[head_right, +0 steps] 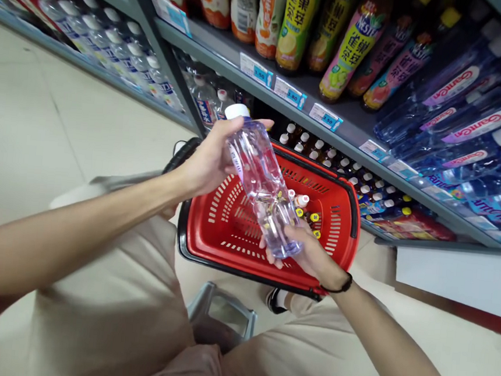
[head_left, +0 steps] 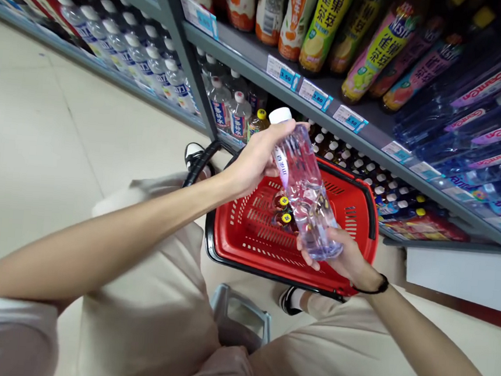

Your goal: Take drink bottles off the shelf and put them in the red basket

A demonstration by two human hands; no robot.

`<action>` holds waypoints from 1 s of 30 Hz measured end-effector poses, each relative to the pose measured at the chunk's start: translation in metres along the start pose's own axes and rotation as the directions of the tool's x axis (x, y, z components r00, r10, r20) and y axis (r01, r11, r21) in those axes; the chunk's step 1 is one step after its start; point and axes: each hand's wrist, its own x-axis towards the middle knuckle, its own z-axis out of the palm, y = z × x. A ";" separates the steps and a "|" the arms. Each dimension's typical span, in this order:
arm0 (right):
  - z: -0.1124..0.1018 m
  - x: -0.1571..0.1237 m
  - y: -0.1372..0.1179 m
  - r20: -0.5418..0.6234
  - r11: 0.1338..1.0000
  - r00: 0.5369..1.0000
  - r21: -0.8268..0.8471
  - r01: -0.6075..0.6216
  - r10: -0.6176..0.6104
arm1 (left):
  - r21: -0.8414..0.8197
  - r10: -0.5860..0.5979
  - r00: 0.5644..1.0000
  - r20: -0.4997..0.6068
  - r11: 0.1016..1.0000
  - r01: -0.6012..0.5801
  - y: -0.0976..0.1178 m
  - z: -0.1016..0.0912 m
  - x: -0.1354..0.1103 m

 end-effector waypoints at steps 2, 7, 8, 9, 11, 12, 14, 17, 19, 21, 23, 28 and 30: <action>-0.002 -0.001 -0.002 0.054 0.997 0.998 0.071 -0.035 0.031 | 0.006 0.004 1.000 -0.002 1.000 -0.004 0.002 0.001 0.000; -0.002 -0.001 -0.003 0.072 0.993 0.996 0.109 -0.054 0.046 | 0.021 0.040 0.999 0.010 0.999 -0.040 -0.005 0.002 -0.001; -0.002 -0.001 -0.002 0.061 0.992 0.996 0.105 -0.064 0.057 | 0.015 0.037 0.999 0.026 0.999 -0.037 -0.006 0.002 -0.001; -0.002 -0.001 -0.002 0.051 0.991 0.996 0.108 -0.076 0.071 | 0.005 0.030 0.999 0.043 1.000 -0.030 -0.008 0.001 -0.001; -0.001 0.000 0.000 0.032 0.987 0.995 0.125 -0.103 0.099 | -0.019 0.016 0.997 0.081 1.000 -0.015 -0.008 -0.001 -0.001; -0.001 0.002 0.001 0.020 0.985 0.994 0.133 -0.111 0.109 | -0.027 0.016 0.994 0.104 1.000 -0.013 -0.007 -0.002 -0.002; -0.003 0.005 0.004 -0.019 0.983 0.991 0.132 -0.126 0.129 | -0.013 0.051 0.989 0.138 0.999 -0.049 -0.006 -0.004 -0.003; -0.007 0.013 0.012 -0.118 0.979 0.975 0.106 -0.176 0.188 | 0.077 0.167 0.972 0.164 0.980 -0.182 -0.003 -0.008 -0.008; -0.012 0.018 0.020 -0.193 0.976 0.958 0.089 -0.200 0.214 | 0.147 0.235 0.949 0.211 0.952 -0.268 -0.002 -0.009 -0.014; -0.017 0.021 0.029 -0.234 0.976 0.948 0.074 -0.204 0.216 | 0.216 0.260 0.921 0.292 0.920 -0.328 -0.001 -0.009 -0.020; -0.020 0.023 0.034 -0.249 0.987 0.956 0.065 -0.147 0.159 | 0.283 0.312 0.876 0.368 0.860 -0.425 -0.002 -0.008 -0.025; -0.023 0.024 0.029 -0.311 0.999 0.950 0.036 -0.011 0.022 | 0.307 0.511 0.679 0.527 0.630 -0.713 -0.004 -0.001 -0.034; -0.023 0.024 0.025 -0.327 0.999 0.944 0.024 -0.025 0.031 | 0.315 0.509 0.666 0.545 0.612 -0.726 -0.004 0.001 -0.035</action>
